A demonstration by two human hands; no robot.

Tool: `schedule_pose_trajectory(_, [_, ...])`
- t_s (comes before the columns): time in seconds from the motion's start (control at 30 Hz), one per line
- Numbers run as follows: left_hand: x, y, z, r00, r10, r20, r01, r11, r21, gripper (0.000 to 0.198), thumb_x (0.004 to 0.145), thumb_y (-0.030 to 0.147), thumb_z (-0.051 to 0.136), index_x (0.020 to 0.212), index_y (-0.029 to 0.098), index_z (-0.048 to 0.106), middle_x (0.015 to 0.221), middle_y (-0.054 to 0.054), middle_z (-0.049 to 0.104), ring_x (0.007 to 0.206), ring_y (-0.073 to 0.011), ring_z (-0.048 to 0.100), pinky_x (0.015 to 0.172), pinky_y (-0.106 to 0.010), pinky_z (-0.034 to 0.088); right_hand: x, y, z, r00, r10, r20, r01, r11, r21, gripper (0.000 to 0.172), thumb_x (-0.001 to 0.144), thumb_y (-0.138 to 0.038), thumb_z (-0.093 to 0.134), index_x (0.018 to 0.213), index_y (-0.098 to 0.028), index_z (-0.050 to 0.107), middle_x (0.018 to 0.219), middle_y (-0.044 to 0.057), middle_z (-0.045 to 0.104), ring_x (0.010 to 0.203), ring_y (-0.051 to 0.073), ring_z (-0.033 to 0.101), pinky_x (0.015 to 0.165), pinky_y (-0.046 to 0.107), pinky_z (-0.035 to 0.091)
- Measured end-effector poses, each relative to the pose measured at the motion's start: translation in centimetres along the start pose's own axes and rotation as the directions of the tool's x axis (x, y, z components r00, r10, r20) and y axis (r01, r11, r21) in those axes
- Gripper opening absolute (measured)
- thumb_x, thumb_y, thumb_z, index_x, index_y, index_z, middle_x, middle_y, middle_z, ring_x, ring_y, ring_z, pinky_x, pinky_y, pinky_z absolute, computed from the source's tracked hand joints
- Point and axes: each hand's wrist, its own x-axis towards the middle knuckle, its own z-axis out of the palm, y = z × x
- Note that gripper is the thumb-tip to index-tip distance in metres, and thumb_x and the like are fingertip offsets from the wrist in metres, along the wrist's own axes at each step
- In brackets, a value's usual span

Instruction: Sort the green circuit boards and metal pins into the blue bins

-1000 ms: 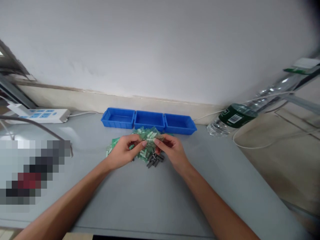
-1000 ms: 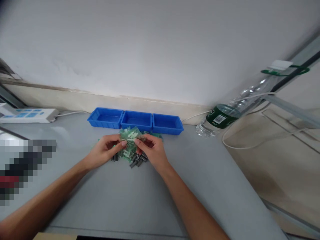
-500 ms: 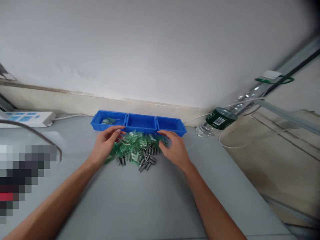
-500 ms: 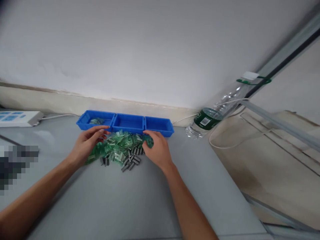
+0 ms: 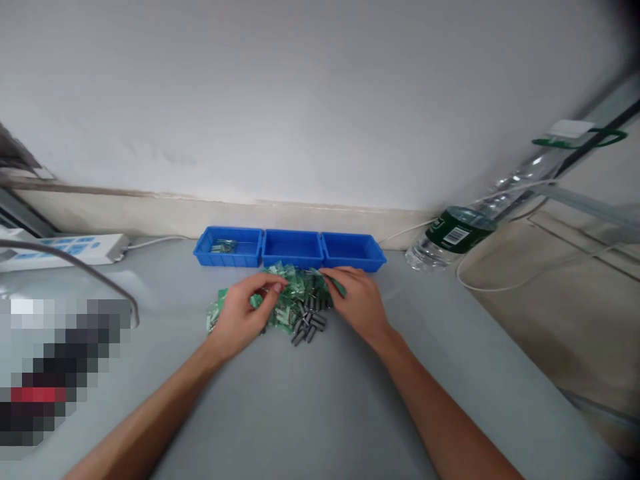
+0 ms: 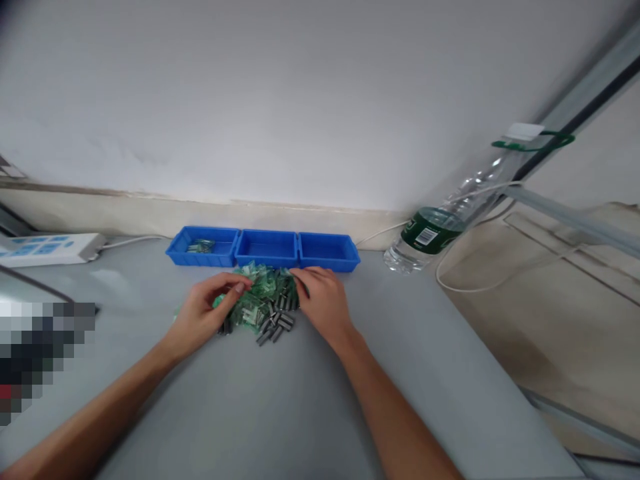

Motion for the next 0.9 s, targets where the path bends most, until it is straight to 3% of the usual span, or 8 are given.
schedule_pose_trajectory(0.13, [0.0, 0.7, -0.2, 0.993, 0.103, 0.065, -0.101, 0.994, -0.032, 0.027, 0.1, 0.039, 0.058, 0.102, 0.023, 0.08, 0.115, -0.008, 0.076, 0.11, -0.0247, 0.068, 0.098, -0.037, 0.052, 0.2, -1.7, -0.7, 0.97, 0.188, -0.157, -0.118, 0.92, 0.373, 0.018, 0.094, -0.03, 0.066, 0.106, -0.025, 0.08, 0.102, 0.006, 0.081, 0.093, 0.024, 0.076, 0.089, 0.041, 0.061])
schedule_pose_trajectory(0.23, [-0.2, 1.3, -0.2, 0.984, 0.122, 0.13, -0.111, 0.99, -0.085, 0.027, 0.1, 0.038, 0.06, 0.105, 0.025, 0.083, 0.128, -0.009, 0.073, 0.123, -0.027, 0.065, 0.106, -0.039, 0.05, 0.3, -3.1, -0.7, 0.935, 0.353, -0.013, -0.252, 0.691, 0.678, 0.022, 0.085, -0.037, 0.079, 0.103, -0.025, 0.078, 0.1, 0.005, 0.081, 0.092, 0.024, 0.078, 0.086, 0.039, 0.064])
schedule_pose_trajectory(0.3, [-0.3, 1.5, -0.2, 0.981, 0.128, 0.149, -0.112, 0.987, -0.111, 0.026, 0.1, 0.038, 0.061, 0.106, 0.025, 0.083, 0.123, -0.009, 0.075, 0.118, -0.0267, 0.068, 0.102, -0.038, 0.052, 0.4, -3.6, -0.5, 0.922, 0.375, 0.092, -0.307, 0.566, 0.765, 0.028, 0.079, -0.041, 0.084, 0.1, -0.024, 0.078, 0.097, 0.006, 0.081, 0.091, 0.025, 0.078, 0.084, 0.04, 0.066])
schedule_pose_trajectory(0.47, [-0.4, 1.6, -0.2, 0.993, 0.079, 0.092, -0.066, 0.988, -0.139, 0.028, 0.098, 0.04, 0.063, 0.096, 0.023, 0.084, 0.099, -0.008, 0.08, 0.094, -0.0243, 0.072, 0.087, -0.034, 0.055, 0.4, -3.9, 0.2, 0.912, 0.344, 0.221, -0.366, 0.447, 0.816, 0.037, 0.076, -0.046, 0.085, 0.104, -0.024, 0.076, 0.092, 0.005, 0.081, 0.084, 0.024, 0.078, 0.079, 0.039, 0.066])
schedule_pose_trajectory(0.57, [-0.1, 1.1, -0.5, 1.0, -0.006, 0.019, 0.009, 0.99, -0.144, 0.03, 0.094, 0.044, 0.065, 0.092, 0.021, 0.084, 0.098, -0.007, 0.081, 0.095, -0.0263, 0.073, 0.087, -0.035, 0.056, 0.5, -3.3, -0.2, 0.906, 0.366, 0.212, -0.386, 0.511, 0.768, 0.034, 0.082, -0.045, 0.078, 0.107, -0.022, 0.074, 0.09, 0.006, 0.08, 0.078, 0.022, 0.077, 0.076, 0.037, 0.065])
schedule_pose_trajectory(0.7, [0.8, -0.2, -1.5, 0.985, -0.097, -0.14, 0.078, 0.987, -0.139, 0.034, 0.088, 0.049, 0.069, 0.099, 0.02, 0.083, 0.107, -0.009, 0.081, 0.109, -0.0315, 0.072, 0.097, -0.041, 0.055, 0.7, -1.5, -0.8, 0.919, 0.39, 0.057, -0.358, 0.766, 0.534, 0.023, 0.089, -0.037, 0.065, 0.104, -0.021, 0.074, 0.091, 0.007, 0.079, 0.078, 0.023, 0.076, 0.076, 0.037, 0.061])
schedule_pose_trajectory(0.8, [1.8, -1.5, -2.5, 0.967, -0.128, -0.222, 0.092, 0.982, -0.165, 0.043, 0.086, 0.048, 0.071, 0.116, 0.019, 0.079, 0.125, -0.009, 0.076, 0.128, -0.0342, 0.063, 0.111, -0.045, 0.049, 0.7, -0.2, -1.1, 0.944, 0.33, 0.005, -0.319, 0.909, 0.268, 0.022, 0.088, -0.029, 0.062, 0.104, -0.021, 0.075, 0.096, 0.007, 0.079, 0.088, 0.024, 0.075, 0.086, 0.041, 0.059])
schedule_pose_trajectory(0.9, [2.7, -2.9, -3.3, 0.97, -0.166, -0.175, 0.123, 0.964, -0.237, 0.062, 0.083, 0.047, 0.075, 0.138, 0.022, 0.067, 0.144, -0.009, 0.065, 0.136, -0.0345, 0.057, 0.113, -0.047, 0.048, 0.5, 0.3, -1.1, 0.952, 0.299, 0.063, -0.301, 0.953, 0.034, 0.028, 0.088, -0.034, 0.065, 0.111, -0.022, 0.074, 0.108, 0.008, 0.078, 0.103, 0.029, 0.072, 0.092, 0.045, 0.055])
